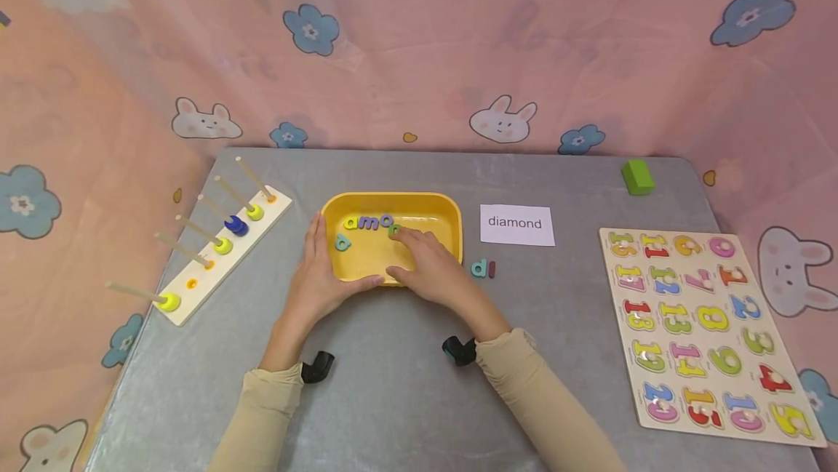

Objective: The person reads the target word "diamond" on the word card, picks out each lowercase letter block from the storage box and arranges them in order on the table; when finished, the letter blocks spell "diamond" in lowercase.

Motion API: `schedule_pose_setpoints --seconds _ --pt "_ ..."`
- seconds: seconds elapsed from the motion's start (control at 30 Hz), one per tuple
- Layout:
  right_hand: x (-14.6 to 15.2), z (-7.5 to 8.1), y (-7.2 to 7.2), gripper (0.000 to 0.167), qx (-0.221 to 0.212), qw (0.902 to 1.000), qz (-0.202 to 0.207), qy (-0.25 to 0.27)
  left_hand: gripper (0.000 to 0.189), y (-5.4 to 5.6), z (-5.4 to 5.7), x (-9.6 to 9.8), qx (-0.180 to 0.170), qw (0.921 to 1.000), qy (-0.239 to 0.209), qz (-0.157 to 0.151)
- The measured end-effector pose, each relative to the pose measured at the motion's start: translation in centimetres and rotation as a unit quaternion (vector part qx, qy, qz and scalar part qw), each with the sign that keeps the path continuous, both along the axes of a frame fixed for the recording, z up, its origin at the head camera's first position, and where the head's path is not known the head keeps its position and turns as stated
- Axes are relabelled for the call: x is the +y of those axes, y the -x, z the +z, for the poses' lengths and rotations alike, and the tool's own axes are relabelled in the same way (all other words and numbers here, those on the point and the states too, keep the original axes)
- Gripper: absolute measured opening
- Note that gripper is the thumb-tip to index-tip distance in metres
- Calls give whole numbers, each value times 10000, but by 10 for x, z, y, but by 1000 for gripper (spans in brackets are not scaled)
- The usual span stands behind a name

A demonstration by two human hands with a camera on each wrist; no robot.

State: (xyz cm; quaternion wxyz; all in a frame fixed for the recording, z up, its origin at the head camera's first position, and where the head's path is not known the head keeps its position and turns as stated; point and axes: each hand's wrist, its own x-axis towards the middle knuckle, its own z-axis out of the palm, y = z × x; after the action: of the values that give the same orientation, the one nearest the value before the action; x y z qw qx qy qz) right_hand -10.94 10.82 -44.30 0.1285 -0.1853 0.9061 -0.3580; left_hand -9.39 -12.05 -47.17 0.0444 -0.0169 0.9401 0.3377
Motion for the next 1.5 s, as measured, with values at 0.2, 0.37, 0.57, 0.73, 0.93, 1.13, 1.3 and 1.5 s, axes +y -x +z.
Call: schedule_pose_setpoints --seconds 0.2,0.37,0.57,0.73,0.93,1.13,1.3,1.5 --pt "-9 -11 20 71 10 9995 252 -169 155 0 1 1 8 10000 59 -48" --pt "-19 -21 30 72 55 9983 464 -353 154 1 1 0 -14 9999 112 -89" --pt "-35 -30 41 70 174 9964 583 -594 151 1 1 -1 -15 9999 85 -118" --pt "-51 -39 51 72 43 9916 517 -1181 151 1 1 -2 8 9999 50 -95" --pt "-63 -34 49 65 -8 9826 474 -1798 151 1 0 -2 13 9999 37 -95" --pt "-60 -25 42 45 350 9838 211 -1748 152 0 1 -1 10 10000 32 -89" --pt "-53 -24 40 17 949 9825 86 -1602 152 1 2 -1 -4 10000 -9 -45" --pt "-37 -23 39 8 1218 9866 155 -1077 155 0 2 0 33 10000 -3 -11"
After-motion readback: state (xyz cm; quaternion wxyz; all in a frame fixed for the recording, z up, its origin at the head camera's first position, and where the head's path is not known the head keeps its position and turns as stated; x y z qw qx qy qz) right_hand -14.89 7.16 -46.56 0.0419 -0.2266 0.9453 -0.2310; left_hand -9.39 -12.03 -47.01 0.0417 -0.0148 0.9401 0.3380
